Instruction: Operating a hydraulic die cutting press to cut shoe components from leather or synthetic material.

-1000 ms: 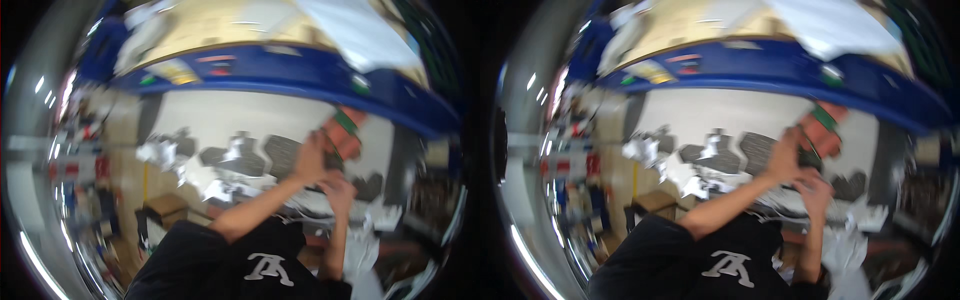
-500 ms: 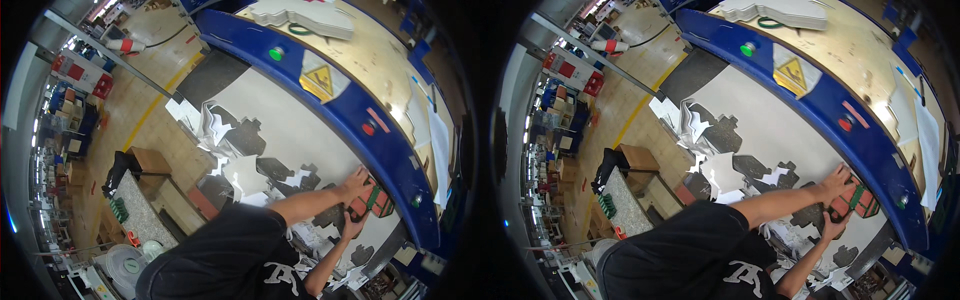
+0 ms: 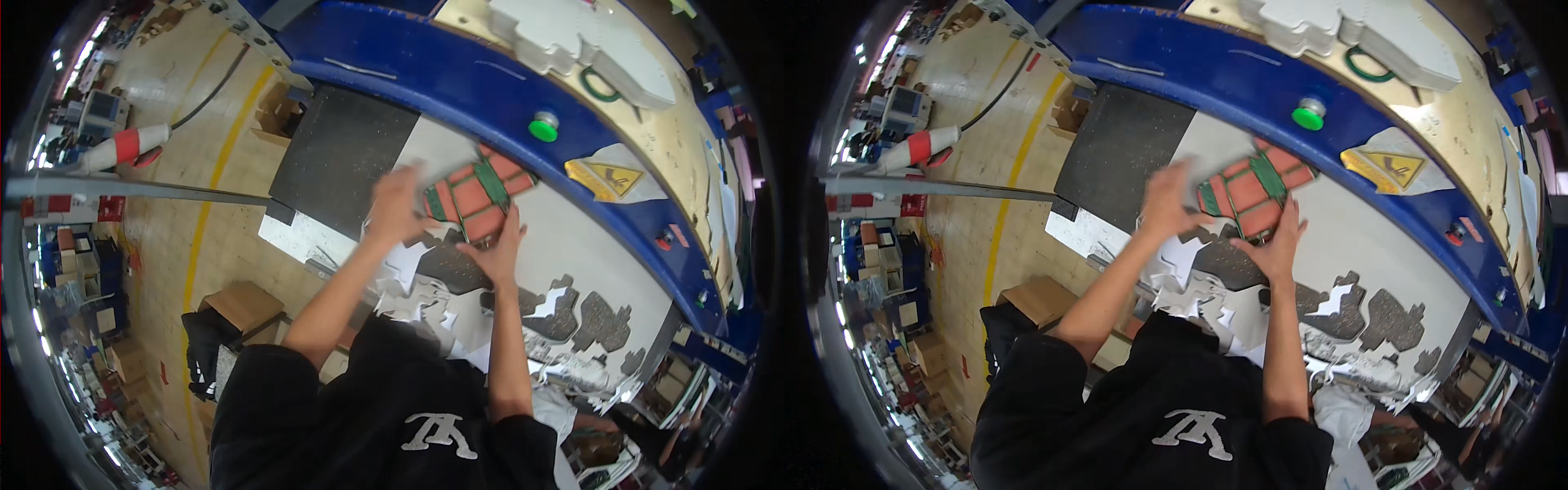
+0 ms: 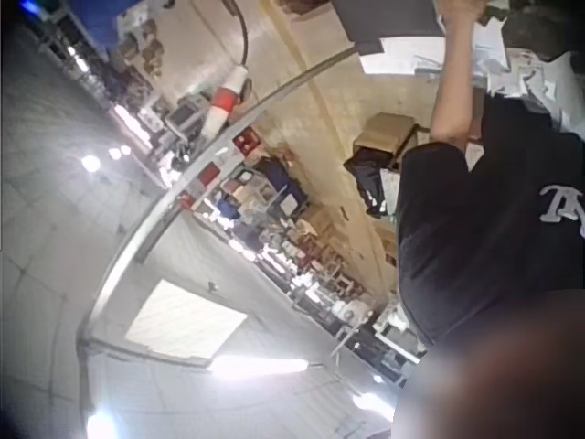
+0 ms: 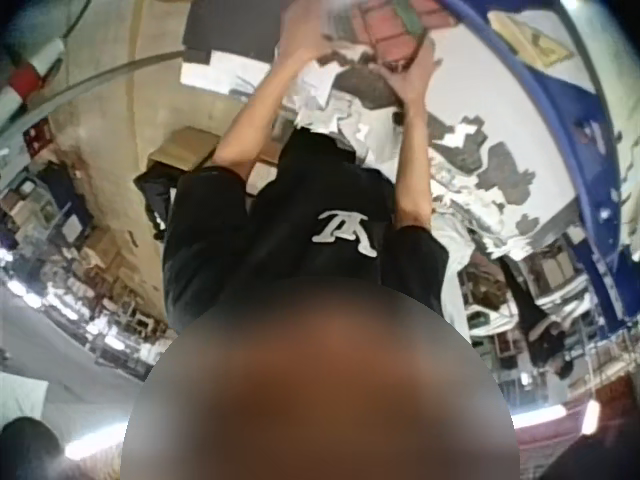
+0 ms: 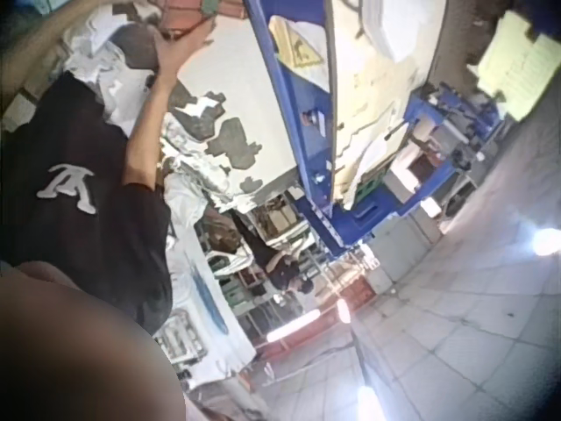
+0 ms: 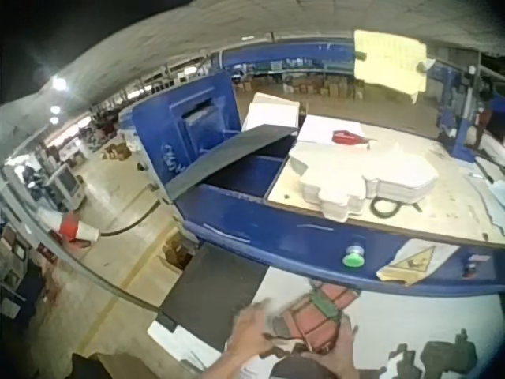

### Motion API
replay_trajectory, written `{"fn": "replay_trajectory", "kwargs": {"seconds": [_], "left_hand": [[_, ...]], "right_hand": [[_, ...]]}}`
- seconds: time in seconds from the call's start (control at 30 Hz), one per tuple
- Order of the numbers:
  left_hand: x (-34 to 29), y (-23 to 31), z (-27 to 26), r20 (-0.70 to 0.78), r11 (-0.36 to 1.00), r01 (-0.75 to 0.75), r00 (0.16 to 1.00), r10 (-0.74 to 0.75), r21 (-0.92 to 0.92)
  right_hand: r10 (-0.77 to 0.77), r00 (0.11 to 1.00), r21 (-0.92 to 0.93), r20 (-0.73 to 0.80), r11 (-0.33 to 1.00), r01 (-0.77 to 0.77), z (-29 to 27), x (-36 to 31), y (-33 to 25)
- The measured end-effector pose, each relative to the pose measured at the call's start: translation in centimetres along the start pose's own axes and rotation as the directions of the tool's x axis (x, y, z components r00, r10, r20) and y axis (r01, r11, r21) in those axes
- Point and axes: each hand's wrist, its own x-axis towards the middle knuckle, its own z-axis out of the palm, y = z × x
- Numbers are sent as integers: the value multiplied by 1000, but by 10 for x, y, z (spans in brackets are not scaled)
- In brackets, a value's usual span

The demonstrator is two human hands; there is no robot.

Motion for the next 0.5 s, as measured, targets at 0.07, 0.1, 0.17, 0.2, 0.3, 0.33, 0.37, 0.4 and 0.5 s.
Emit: {"fn": "replay_trajectory", "kwargs": {"seconds": [0.07, 0.1, 0.17, 0.2, 0.3, 0.33, 0.37, 0.4, 0.5], "left_hand": [[-27, -38, -14, -86, 988, 114, 991, -106, 102], [-41, -55, -10, -83, 989, 78, 994, -68, 125], [-55, -70, 2, -3, 988, 75, 997, -75, 136], [-56, -74, 6, 16, 988, 85, 996, -88, 128], [-60, -87, 13, 86, 923, -63, 996, 33, 379], [-59, -90, 13, 110, 927, -56, 994, 16, 372], [-57, -90, 12, 103, 951, -40, 995, 9, 308], [-57, -89, 11, 96, 970, -25, 995, 1, 243], [-50, -89, 5, -15, 990, 68, 997, -70, -121]], "right_hand": [[-24, 1000, 22, 12, 999, 24, 24, 16, -20], [-121, 993, 78, 15, 990, 119, 35, 22, -28], [-210, 977, 61, 17, 976, 209, 49, 27, -34], [-192, 981, 58, 33, 980, 190, 53, 29, -35], [-240, 971, 53, -17, 969, 241, 63, 25, -35], [-218, 976, 56, 2, 974, 217, 62, 22, -43], [-94, 994, 167, 55, 982, 83, 61, 20, -50], [28, 993, 267, 116, 962, -58, 62, 15, -49], [-124, 992, 115, 3, 986, 123, 54, 14, -17]]}}
